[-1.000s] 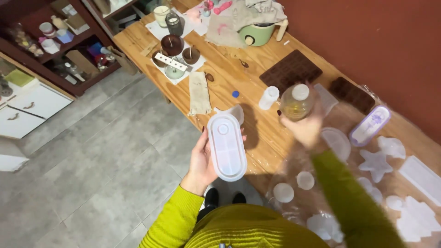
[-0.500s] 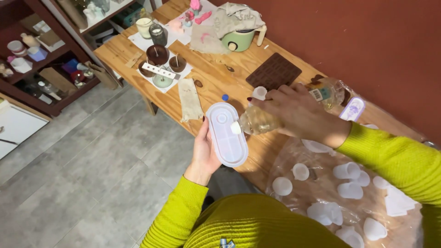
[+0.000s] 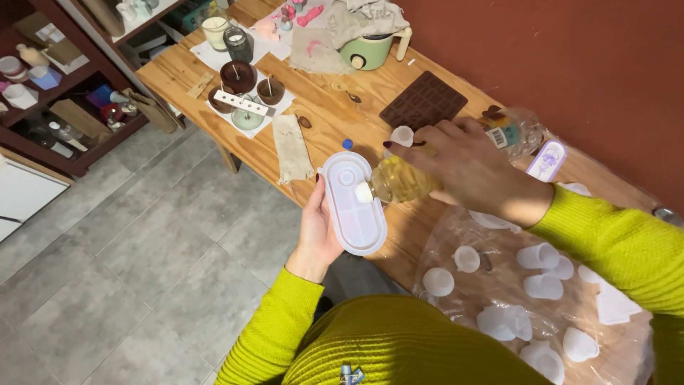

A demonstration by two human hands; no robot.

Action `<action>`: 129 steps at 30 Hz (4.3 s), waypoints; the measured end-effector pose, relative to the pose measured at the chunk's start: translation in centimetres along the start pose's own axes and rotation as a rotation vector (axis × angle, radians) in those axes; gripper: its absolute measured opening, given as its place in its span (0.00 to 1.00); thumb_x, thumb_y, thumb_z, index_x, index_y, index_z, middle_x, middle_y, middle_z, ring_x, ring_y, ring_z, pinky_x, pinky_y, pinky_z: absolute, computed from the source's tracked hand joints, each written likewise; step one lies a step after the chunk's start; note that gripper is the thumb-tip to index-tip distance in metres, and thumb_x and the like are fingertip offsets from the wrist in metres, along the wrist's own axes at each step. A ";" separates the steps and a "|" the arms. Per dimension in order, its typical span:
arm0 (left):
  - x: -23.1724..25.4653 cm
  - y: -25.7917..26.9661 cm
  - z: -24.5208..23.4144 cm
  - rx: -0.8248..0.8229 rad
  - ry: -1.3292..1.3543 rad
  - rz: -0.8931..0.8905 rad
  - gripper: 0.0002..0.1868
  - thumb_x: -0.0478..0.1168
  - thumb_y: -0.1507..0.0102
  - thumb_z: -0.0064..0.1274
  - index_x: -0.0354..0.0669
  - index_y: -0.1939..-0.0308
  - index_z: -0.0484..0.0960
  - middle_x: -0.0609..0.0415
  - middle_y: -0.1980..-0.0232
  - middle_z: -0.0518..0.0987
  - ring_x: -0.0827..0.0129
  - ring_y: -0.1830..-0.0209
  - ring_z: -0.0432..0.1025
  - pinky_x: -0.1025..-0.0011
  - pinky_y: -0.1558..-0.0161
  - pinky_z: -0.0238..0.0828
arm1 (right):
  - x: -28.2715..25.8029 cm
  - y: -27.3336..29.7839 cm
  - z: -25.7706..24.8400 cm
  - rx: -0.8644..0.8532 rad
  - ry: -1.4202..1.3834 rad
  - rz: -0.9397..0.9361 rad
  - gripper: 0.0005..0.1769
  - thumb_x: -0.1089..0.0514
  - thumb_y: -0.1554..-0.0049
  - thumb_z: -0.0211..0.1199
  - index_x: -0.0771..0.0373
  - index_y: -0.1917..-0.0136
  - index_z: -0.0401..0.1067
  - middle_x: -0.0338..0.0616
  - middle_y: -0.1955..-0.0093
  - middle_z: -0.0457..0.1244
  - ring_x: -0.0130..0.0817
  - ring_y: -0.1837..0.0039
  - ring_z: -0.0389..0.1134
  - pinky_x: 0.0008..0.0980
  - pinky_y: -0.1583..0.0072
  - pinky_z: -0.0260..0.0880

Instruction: Applying a release agent or oil to various silicone candle molds to prepare them for wax pouring.

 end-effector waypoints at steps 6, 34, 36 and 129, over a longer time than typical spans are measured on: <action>-0.2 -0.6 -1.6 0.017 0.039 -0.007 0.29 0.57 0.24 0.30 0.43 0.28 0.69 0.48 0.32 0.75 0.52 0.35 0.72 0.47 0.32 0.67 | 0.0 0.4 0.2 0.013 0.036 0.008 0.51 0.51 0.50 0.68 0.44 0.18 0.48 0.51 0.29 0.57 0.45 0.31 0.60 0.55 0.30 0.54; -1.2 -0.6 -1.1 0.008 -0.042 -0.019 0.29 0.58 0.26 0.30 0.46 0.29 0.69 0.49 0.35 0.76 0.47 0.38 0.73 0.46 0.35 0.68 | -0.4 1.6 -0.6 -0.071 0.188 0.030 0.56 0.55 0.53 0.67 0.40 0.16 0.46 0.56 0.23 0.52 0.47 0.28 0.59 0.61 0.29 0.50; -1.1 -0.7 -1.8 0.054 -0.002 0.004 0.29 0.56 0.24 0.30 0.44 0.27 0.69 0.49 0.32 0.76 0.54 0.35 0.73 0.48 0.32 0.68 | -0.6 1.9 -1.0 0.010 0.229 0.006 0.54 0.60 0.53 0.66 0.41 0.18 0.48 0.55 0.26 0.54 0.44 0.31 0.61 0.60 0.30 0.54; -1.0 4.3 3.4 0.063 -0.449 0.334 0.29 0.38 0.27 0.36 0.42 0.21 0.55 0.52 0.22 0.63 0.63 0.23 0.59 0.62 0.25 0.55 | -8.5 2.6 3.4 0.733 -0.582 0.123 0.52 0.29 0.36 0.48 0.76 0.21 0.47 0.51 0.18 0.54 0.57 0.14 0.45 0.76 0.23 0.26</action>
Point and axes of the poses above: each hand's wrist, its own y-axis away from the middle knuckle, its own z-axis out of the palm, x = y × z, the point moved 8 cm from there along -y, towards the middle knuckle
